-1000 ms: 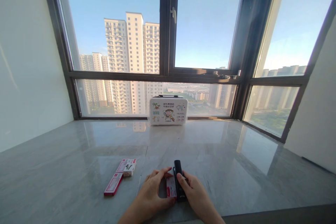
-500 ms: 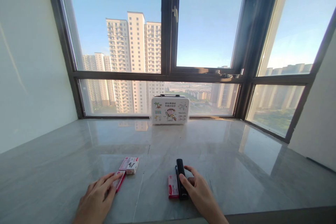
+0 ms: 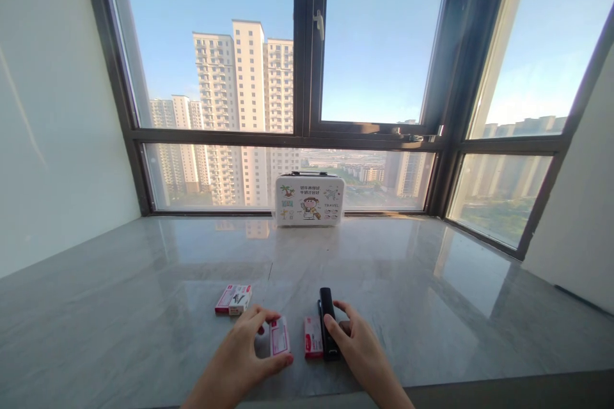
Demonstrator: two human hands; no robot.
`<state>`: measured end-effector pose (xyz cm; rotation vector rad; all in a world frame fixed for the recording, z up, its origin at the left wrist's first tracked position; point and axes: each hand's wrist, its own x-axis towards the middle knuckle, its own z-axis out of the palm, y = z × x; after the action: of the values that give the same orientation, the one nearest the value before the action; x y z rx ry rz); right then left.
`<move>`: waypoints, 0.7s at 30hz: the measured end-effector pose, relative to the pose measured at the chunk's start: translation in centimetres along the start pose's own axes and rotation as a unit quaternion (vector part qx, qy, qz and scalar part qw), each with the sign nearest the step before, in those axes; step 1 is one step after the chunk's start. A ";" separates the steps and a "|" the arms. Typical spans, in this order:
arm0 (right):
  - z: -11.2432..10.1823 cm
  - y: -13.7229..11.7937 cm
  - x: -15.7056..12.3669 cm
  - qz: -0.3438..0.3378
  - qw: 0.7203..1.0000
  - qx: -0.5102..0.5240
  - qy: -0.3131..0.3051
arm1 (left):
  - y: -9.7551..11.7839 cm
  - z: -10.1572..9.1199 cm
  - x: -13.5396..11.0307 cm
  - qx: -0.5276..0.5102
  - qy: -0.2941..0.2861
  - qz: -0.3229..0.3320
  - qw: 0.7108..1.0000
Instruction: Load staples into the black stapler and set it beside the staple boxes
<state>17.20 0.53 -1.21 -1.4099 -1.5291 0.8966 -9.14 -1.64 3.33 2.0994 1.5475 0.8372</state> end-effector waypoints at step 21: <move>0.0 -0.1 0.1 0.012 1.000 0.019 -0.018 | -15.1 -5.5 1.5 0.129 0.154 -0.014 0.980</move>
<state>17.16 0.61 -1.08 -1.3945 -1.5163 0.9665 -23.26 4.30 -1.81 2.1991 1.9317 1.0388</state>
